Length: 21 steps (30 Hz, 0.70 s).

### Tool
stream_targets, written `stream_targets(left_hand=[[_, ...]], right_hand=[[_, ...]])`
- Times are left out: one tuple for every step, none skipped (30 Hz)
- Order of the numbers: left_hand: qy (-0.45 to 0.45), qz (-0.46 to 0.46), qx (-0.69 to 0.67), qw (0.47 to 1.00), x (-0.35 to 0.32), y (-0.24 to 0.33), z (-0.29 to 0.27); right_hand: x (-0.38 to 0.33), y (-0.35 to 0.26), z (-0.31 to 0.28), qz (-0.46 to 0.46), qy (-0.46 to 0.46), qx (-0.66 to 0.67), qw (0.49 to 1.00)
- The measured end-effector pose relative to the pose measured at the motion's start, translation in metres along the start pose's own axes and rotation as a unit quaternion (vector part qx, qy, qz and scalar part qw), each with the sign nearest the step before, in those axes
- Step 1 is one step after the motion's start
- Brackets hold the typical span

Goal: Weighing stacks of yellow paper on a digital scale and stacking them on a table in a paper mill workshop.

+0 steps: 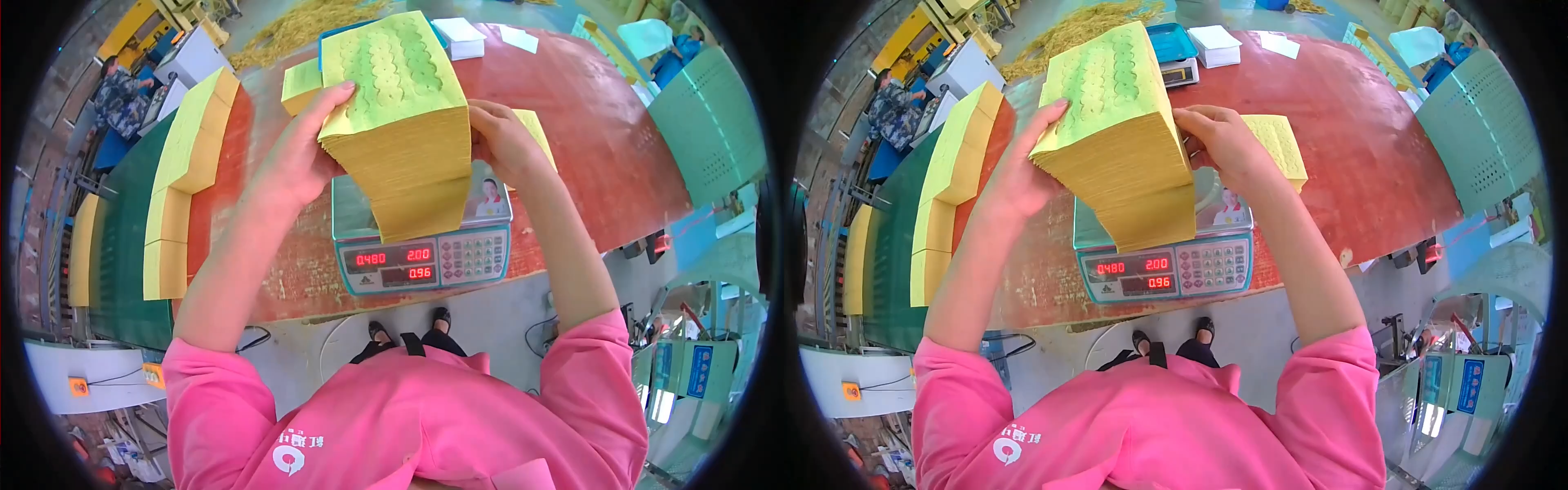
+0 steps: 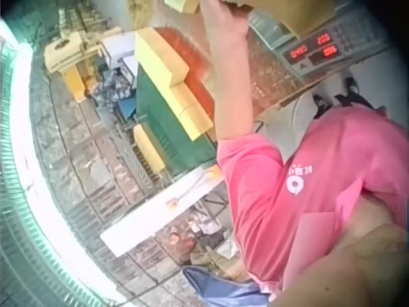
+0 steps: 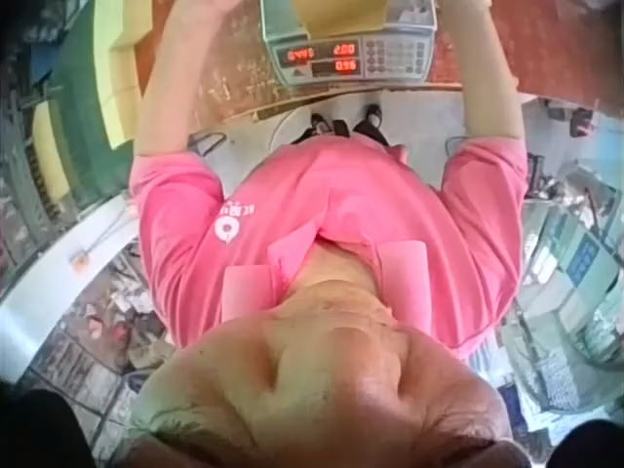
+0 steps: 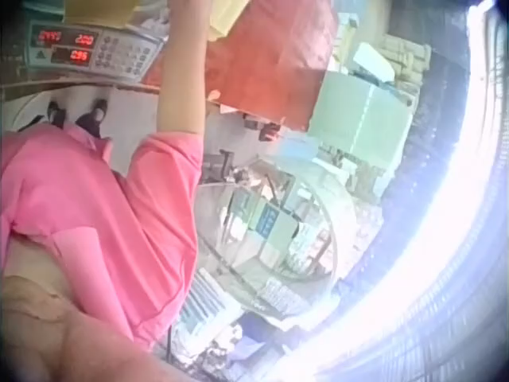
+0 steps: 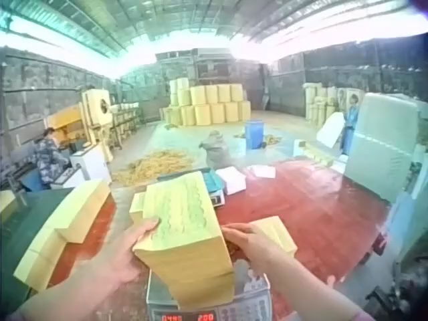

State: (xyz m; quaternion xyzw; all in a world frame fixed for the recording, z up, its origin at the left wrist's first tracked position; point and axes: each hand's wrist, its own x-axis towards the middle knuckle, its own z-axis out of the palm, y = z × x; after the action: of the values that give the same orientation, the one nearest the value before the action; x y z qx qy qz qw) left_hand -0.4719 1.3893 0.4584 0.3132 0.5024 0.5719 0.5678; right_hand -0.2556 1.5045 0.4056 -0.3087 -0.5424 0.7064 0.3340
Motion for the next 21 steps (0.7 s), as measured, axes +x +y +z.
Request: stream_targets(left_hand=[[0.003,0.0,0.0,1.0,0.0,0.0,0.0],[0.0,0.001,0.013,1.0,-0.001,-0.001,0.0],[-0.004,0.003,0.026,1.0,-0.001,-0.001,0.0],[-0.003,0.002,0.026,1.0,-0.002,0.0,0.003],[0.004,-0.009,0.045,0.999,-0.002,0.0,0.005],[0.011,-0.02,0.064,0.998,-0.003,0.0,0.006],[0.011,-0.02,0.064,0.998,-0.001,-0.002,0.005],[0.009,-0.012,0.06,0.998,0.002,-0.004,0.001],[0.008,-0.004,0.056,0.998,0.003,-0.006,-0.001],[0.007,-0.008,0.055,0.998,0.001,-0.006,-0.001],[0.018,0.002,0.074,0.997,-0.002,-0.004,0.001],[0.029,0.011,0.093,0.995,-0.003,-0.004,0.002],[0.034,0.008,0.094,0.995,-0.005,-0.006,-0.002],[0.045,0.022,0.079,0.996,-0.005,-0.008,-0.005],[0.056,0.035,0.063,0.996,-0.005,-0.011,-0.009],[0.056,0.036,0.061,0.996,0.002,-0.017,-0.015],[0.066,0.077,0.05,0.994,0.011,-0.027,-0.026],[0.074,0.118,0.038,0.989,0.018,-0.036,-0.035],[0.074,0.115,0.036,0.99,0.027,-0.05,-0.038],[0.068,0.122,-0.003,0.99,0.031,-0.066,-0.039],[0.061,0.131,-0.041,0.989,0.036,-0.082,-0.036]], right_hand=[[0.0,0.002,-0.001,-0.001,0.003,0.002,1.0],[0.0,0.005,-0.003,-0.003,0.006,0.004,1.0],[0.001,0.007,-0.005,-0.002,0.003,0.005,1.0],[0.0,0.008,-0.009,0.006,0.001,-0.006,1.0],[0.0,0.01,-0.011,0.014,0.0,-0.016,1.0],[0.0,0.013,-0.012,0.015,0.0,-0.016,1.0],[0.0,0.015,-0.013,0.011,0.004,-0.011,1.0],[0.0,0.016,-0.014,0.008,0.008,-0.007,1.0],[0.001,0.017,-0.013,0.009,0.009,-0.008,1.0],[0.001,0.019,-0.01,-0.003,0.001,-0.03,1.0],[0.0,0.02,-0.009,-0.015,-0.008,-0.053,0.998],[-0.002,0.02,-0.011,-0.01,-0.006,-0.053,0.999],[-0.001,0.021,-0.007,-0.049,0.025,-0.101,0.993],[0.0,0.023,-0.005,-0.088,0.056,-0.149,0.983],[0.0,0.03,-0.008,-0.083,0.048,-0.17,0.981],[0.003,0.036,-0.014,-0.083,0.047,-0.172,0.98],[0.009,0.045,-0.018,-0.109,0.066,-0.099,0.987],[0.014,0.052,-0.021,-0.134,0.084,-0.025,0.987],[0.022,0.061,-0.03,-0.152,0.095,-0.017,0.984],[0.02,0.051,-0.013,-0.146,0.089,-0.017,0.985],[0.019,0.039,0.009,-0.028,0.129,0.034,0.991]])
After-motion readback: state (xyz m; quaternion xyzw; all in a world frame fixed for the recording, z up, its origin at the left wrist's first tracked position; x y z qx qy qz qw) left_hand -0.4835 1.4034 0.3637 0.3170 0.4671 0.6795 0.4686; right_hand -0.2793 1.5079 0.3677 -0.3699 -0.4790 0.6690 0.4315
